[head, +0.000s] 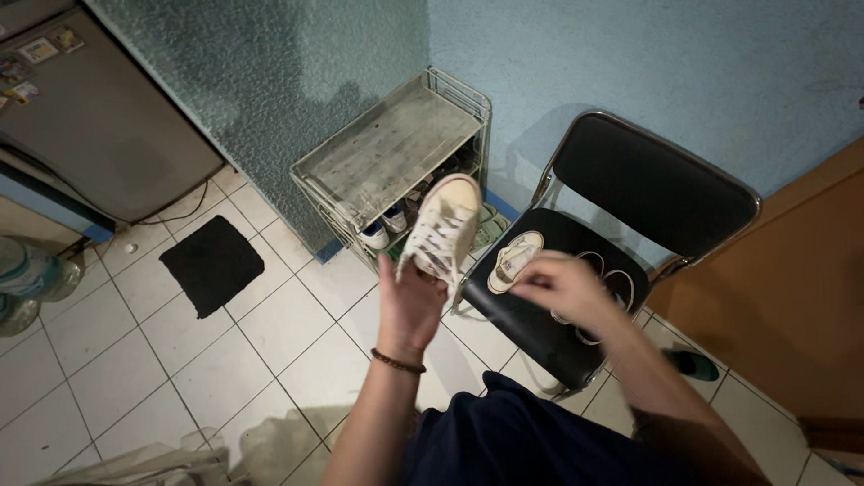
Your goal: The person removes shoelaces from several pairs of shoes. They take each shoe from a metal shoe rack, pull out the laces by hand, and place the unlaced shoes on a nearby chair. The process is repeated for multiple shoes.
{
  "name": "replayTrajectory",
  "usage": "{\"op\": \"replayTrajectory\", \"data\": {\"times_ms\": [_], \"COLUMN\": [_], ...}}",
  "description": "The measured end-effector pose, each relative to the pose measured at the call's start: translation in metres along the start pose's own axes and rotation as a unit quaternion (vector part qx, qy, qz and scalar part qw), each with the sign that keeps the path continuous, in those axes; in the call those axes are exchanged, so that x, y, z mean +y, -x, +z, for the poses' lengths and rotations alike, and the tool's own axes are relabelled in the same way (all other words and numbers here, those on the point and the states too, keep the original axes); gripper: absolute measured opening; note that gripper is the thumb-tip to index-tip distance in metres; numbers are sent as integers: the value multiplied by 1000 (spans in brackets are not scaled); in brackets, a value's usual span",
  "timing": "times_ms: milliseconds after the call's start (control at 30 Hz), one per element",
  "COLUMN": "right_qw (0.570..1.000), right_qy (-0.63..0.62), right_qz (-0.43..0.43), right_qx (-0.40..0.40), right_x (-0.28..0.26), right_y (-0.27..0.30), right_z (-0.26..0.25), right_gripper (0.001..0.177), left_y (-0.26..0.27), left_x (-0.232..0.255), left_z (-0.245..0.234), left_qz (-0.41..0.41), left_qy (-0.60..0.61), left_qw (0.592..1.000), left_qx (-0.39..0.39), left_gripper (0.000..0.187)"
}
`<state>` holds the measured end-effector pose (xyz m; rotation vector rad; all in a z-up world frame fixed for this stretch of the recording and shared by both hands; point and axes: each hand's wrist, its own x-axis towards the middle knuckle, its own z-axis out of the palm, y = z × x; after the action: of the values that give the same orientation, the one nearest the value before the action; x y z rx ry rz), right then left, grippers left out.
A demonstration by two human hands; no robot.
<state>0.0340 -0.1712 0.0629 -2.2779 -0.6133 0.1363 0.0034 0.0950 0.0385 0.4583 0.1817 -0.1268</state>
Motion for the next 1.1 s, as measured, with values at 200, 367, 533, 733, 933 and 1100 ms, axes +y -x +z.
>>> {"op": "replayTrajectory", "data": {"times_ms": [200,367,533,733,933,1100], "right_qw": [966,978,924,992,978,995], "right_qy": [181,-189,-364,79,204,-9], "right_qz": [-132,93,96,64,-30,94], "right_qx": [129,-2,66,72,38,-27], "right_x": [-60,-49,-49,-69,-67,-59], "right_y": [-17,-48,-75,-30,-15,-47], "right_z": [52,40,25,27,42,27], "right_gripper": [21,9,15,36,20,18], "left_y": [4,4,12,12,17,23], "left_x": [-24,-37,-56,-53,-53,-57], "left_z": [15,4,-5,-7,1,-5], "left_qz": [-17,-45,-94,-72,-102,-101], "left_qy": [-62,-98,-62,-22,-27,-42], "left_qw": [995,991,991,992,992,992], "left_qx": [-82,-77,-73,-97,-72,-69], "left_gripper": [86,91,89,88,87,85]}}
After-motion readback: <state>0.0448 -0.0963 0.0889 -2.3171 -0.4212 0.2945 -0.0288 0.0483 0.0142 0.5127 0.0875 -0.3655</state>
